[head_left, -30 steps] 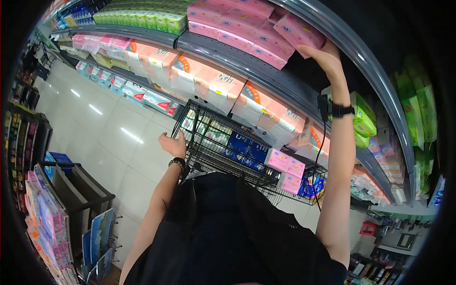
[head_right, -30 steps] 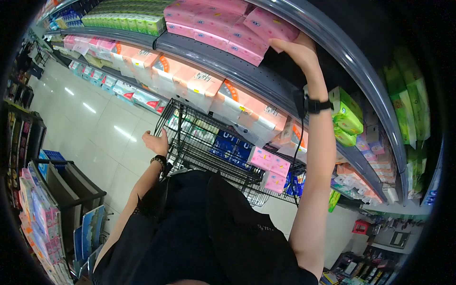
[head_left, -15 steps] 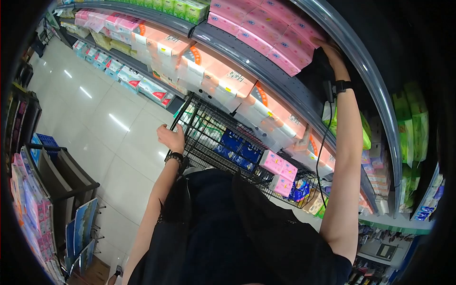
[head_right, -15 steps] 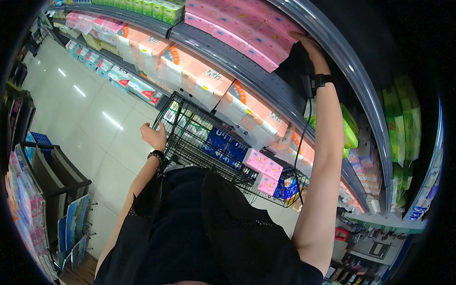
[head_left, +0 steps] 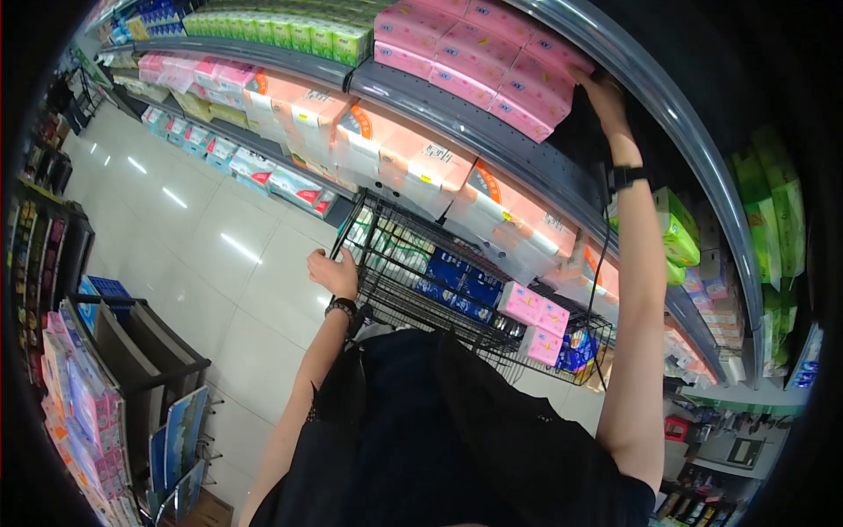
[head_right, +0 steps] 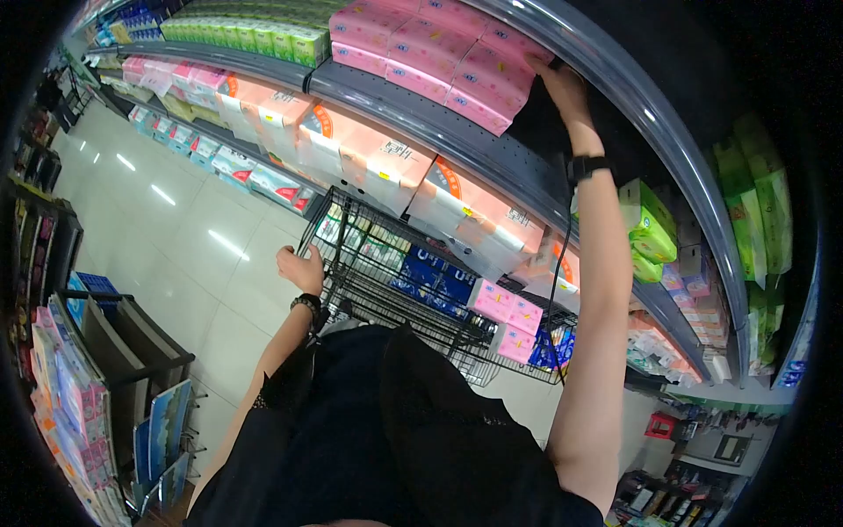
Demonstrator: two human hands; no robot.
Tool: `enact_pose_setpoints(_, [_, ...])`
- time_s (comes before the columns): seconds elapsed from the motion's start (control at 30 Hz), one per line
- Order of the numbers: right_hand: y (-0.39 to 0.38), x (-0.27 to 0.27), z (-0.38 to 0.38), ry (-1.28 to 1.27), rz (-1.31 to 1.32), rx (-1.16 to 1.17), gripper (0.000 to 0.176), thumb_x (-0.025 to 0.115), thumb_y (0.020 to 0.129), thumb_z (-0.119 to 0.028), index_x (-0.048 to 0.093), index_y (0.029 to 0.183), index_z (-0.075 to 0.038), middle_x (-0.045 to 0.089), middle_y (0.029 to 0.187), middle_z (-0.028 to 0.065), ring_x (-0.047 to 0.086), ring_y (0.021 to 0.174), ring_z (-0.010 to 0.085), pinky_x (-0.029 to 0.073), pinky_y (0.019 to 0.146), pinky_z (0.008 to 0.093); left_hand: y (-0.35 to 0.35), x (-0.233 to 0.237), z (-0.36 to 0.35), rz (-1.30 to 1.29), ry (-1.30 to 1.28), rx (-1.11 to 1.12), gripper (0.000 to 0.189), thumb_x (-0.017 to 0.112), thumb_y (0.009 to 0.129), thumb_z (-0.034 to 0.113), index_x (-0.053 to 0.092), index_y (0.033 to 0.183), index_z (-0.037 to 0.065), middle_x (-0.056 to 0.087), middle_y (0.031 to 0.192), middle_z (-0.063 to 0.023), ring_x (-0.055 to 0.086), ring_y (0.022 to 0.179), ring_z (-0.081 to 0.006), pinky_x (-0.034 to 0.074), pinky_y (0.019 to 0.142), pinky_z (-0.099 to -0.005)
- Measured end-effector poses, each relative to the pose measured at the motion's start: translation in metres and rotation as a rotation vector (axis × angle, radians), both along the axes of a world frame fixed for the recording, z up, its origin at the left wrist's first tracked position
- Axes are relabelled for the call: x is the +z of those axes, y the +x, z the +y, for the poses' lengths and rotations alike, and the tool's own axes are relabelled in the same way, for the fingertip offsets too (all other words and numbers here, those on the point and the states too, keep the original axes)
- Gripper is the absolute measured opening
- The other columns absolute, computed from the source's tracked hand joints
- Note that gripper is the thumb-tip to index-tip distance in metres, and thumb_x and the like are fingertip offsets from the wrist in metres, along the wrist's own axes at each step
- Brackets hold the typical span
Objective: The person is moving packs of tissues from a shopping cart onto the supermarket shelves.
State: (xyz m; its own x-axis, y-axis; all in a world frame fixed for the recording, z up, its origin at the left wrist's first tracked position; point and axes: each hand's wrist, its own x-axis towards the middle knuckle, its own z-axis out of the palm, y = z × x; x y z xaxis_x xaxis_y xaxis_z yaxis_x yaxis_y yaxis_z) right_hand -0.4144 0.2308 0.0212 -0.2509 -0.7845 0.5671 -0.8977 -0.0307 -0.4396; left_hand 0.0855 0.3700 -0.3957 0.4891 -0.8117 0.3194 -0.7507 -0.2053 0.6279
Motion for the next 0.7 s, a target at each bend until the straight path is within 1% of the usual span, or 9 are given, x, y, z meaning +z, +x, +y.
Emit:
enact_pose_setpoints(0.03, [0.007,-0.008,0.01,-0.01,-0.008,-0.003,0.092,0.086,0.082,-0.044,0.046,0.152,0.0,0.052,0.151,0.0213,0.054,0.136,0.0321,0.041,0.113,0.04,0.001,0.0,0.0,-0.008,-0.01,-0.003,0.051,0.079,0.082,0.033,0.055,0.111,-0.001,0.058,0.111,-0.0172,0.054,0.111,-0.0374,0.039,0.096,-0.0511])
enact_pose_setpoints(0.1, [0.058,-0.028,0.059,-0.405,-0.153,-0.02,0.063,0.083,0.086,-0.031,0.06,0.135,0.001,0.064,0.125,0.0178,0.063,0.113,0.028,0.05,0.098,0.0384,0.0,0.002,0.0,0.019,0.047,-0.007,0.05,0.078,0.083,0.032,0.056,0.112,-0.001,0.057,0.112,-0.0167,0.052,0.113,-0.0367,0.036,0.1,-0.0509])
enact_pose_setpoints(0.2, [0.15,-0.048,0.169,-0.208,-0.13,0.198,0.03,0.073,0.086,-0.009,0.064,0.114,-0.002,0.062,0.109,0.0109,0.059,0.091,0.0226,0.049,0.078,0.0317,-0.001,0.007,-0.002,0.012,0.063,-0.003,0.049,0.077,0.083,0.032,0.055,0.111,-0.001,0.057,0.11,-0.016,0.053,0.113,-0.036,0.036,0.1,-0.0508])
enact_pose_setpoints(0.23, [0.175,-0.068,0.201,-0.099,-0.21,0.317,0.027,0.073,0.086,-0.009,0.065,0.111,-0.002,0.064,0.109,0.0112,0.062,0.094,0.0241,0.052,0.081,0.0341,-0.001,0.006,0.0,-0.003,0.078,0.005,0.049,0.077,0.083,0.032,0.055,0.111,0.0,0.057,0.109,-0.0156,0.053,0.112,-0.0358,0.037,0.099,-0.051])
enact_pose_setpoints(0.3, [0.206,-0.136,0.252,0.301,-0.333,0.455,0.029,0.074,0.086,-0.008,0.066,0.114,-0.002,0.068,0.11,0.0151,0.067,0.106,0.029,0.054,0.091,0.0398,-0.001,0.005,0.001,-0.011,0.102,0.006,0.049,0.077,0.082,0.033,0.055,0.111,0.0,0.057,0.108,-0.0154,0.054,0.11,-0.036,0.038,0.097,-0.0513])
enact_pose_setpoints(0.37, [0.22,-0.21,0.291,0.571,-0.396,0.527,0.037,0.076,0.087,-0.016,0.066,0.12,-0.004,0.068,0.112,0.0166,0.065,0.105,0.0349,0.053,0.095,0.0436,0.0,0.005,0.0,-0.026,0.124,-0.003,0.049,0.077,0.082,0.034,0.055,0.11,0.001,0.057,0.108,-0.0152,0.055,0.108,-0.0362,0.039,0.095,-0.0516])
enact_pose_setpoints(0.4, [0.218,-0.239,0.309,0.593,-0.229,0.552,0.041,0.076,0.088,-0.019,0.064,0.124,-0.005,0.068,0.114,0.0176,0.063,0.11,0.0372,0.05,0.1,0.0455,0.001,0.004,-0.001,-0.023,0.111,-0.002,0.049,0.077,0.082,0.034,0.054,0.109,0.001,0.057,0.107,-0.0152,0.055,0.107,-0.0369,0.04,0.094,-0.0518])
enact_pose_setpoints(0.53, [0.2,-0.329,0.378,0.818,-0.192,0.201,0.05,0.075,0.087,-0.022,0.06,0.132,-0.006,0.064,0.126,0.0193,0.058,0.122,0.0413,0.046,0.107,0.049,0.007,-0.005,-0.002,-0.102,0.113,-0.039,0.05,0.077,0.081,0.034,0.053,0.109,0.0,0.057,0.105,-0.0162,0.056,0.104,-0.039,0.043,0.09,-0.0528])
enact_pose_setpoints(0.7, [0.189,-0.316,0.4,0.827,-0.259,0.128,0.053,0.073,0.087,-0.018,0.057,0.135,-0.004,0.063,0.126,0.0194,0.058,0.123,0.0424,0.047,0.106,0.0494,0.004,-0.002,-0.001,-0.084,0.146,-0.047,0.053,0.078,0.08,0.035,0.053,0.109,-0.001,0.057,0.105,-0.0172,0.057,0.104,-0.0402,0.044,0.09,-0.0538])
